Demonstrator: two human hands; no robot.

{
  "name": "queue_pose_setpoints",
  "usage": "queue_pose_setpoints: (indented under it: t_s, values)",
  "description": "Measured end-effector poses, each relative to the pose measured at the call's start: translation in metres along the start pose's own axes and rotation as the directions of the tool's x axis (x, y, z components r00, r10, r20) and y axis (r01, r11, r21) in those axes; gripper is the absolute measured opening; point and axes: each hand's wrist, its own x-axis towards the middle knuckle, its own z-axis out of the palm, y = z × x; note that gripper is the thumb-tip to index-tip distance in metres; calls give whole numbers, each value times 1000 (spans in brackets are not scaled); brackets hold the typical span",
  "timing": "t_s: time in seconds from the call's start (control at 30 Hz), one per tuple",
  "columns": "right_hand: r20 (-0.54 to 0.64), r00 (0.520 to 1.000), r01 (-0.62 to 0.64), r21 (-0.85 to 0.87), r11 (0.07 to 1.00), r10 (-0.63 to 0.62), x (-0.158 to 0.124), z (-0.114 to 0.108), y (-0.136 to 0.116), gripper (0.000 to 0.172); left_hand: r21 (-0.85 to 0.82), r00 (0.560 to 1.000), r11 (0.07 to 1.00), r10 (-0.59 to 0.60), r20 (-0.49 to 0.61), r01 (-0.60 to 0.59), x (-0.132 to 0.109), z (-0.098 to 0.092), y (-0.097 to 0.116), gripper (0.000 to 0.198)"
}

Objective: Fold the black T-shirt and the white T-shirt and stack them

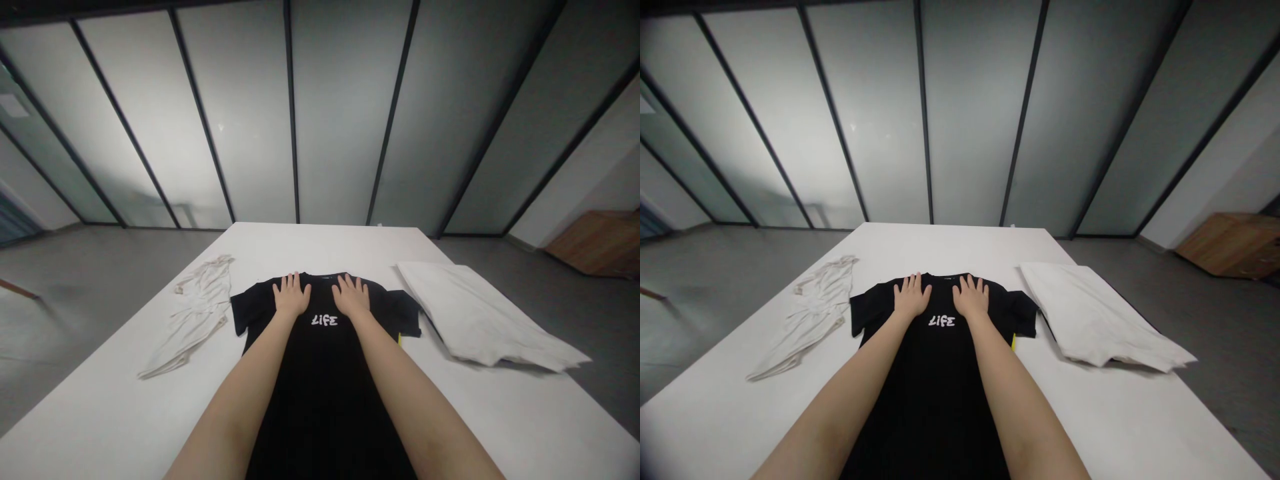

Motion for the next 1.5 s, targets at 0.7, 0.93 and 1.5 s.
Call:
queue_pose_setpoints:
  t_s: [0.7,0.93,1.5]
  values:
    - [107,994,17,-29,999,-14,-89,24,-37,80,38,992,992,123,34,-124,-65,5,-1,71]
    - [125,991,55,-30,998,-51,-38,9,-35,78,15,996,999,30,86,-32,-24,3,11,69]
    - [-91,995,-54,-76,996,47,-5,-18,76,64,21,1000,1000,22,-14,-22,-1,-16,-81,61]
